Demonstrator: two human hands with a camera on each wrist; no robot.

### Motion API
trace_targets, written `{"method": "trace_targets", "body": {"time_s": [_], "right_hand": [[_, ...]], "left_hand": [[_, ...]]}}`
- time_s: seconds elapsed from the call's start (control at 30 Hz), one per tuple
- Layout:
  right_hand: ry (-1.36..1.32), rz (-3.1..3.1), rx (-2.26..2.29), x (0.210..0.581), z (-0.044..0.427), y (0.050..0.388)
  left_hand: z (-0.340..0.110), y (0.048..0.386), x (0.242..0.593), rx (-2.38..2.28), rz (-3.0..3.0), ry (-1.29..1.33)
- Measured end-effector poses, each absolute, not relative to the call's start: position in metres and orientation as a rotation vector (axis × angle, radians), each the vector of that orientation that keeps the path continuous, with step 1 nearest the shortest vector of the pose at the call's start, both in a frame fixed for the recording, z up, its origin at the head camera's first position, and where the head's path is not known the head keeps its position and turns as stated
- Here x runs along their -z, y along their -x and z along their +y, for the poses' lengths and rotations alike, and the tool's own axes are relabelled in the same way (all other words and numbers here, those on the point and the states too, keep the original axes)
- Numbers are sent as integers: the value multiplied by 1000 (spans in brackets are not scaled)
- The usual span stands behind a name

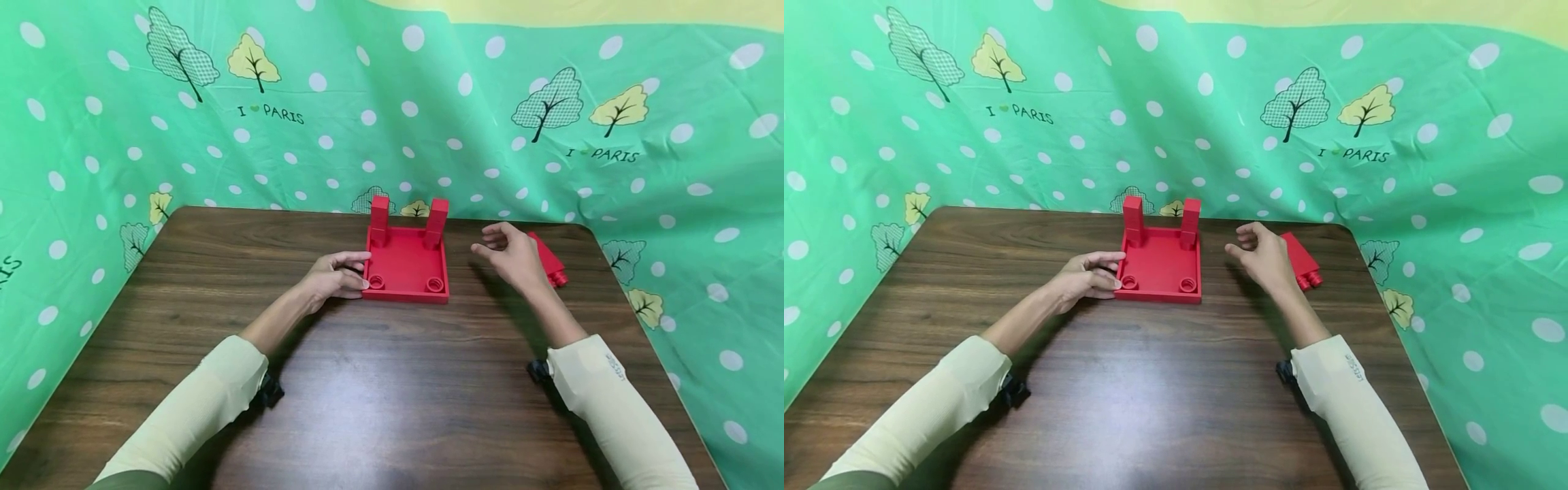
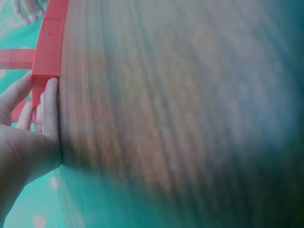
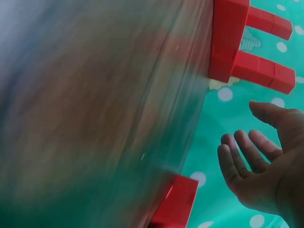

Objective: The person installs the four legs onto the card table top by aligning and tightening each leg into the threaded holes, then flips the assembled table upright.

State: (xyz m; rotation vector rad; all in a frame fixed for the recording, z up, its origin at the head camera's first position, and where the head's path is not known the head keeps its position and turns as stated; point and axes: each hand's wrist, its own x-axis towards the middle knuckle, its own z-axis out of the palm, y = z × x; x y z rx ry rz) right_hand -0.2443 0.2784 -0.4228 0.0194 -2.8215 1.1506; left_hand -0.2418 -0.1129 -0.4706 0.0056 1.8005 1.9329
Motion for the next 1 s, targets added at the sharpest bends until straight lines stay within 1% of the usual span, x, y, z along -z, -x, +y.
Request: {"method": "trace_targets", "body": {"time_s": [0.37,0.77,1.0], "right_hand": [[75,-2891,-1024,421,314,236],[252,-2955,-926,421,344,238],[276,-3026,-836,425,359,238]], "left_hand": [[-113,241,470,-1937,1797,8],[-113,242,472,-1943,1790,9],[-113,242,471,-1932,1808,-9]]}}
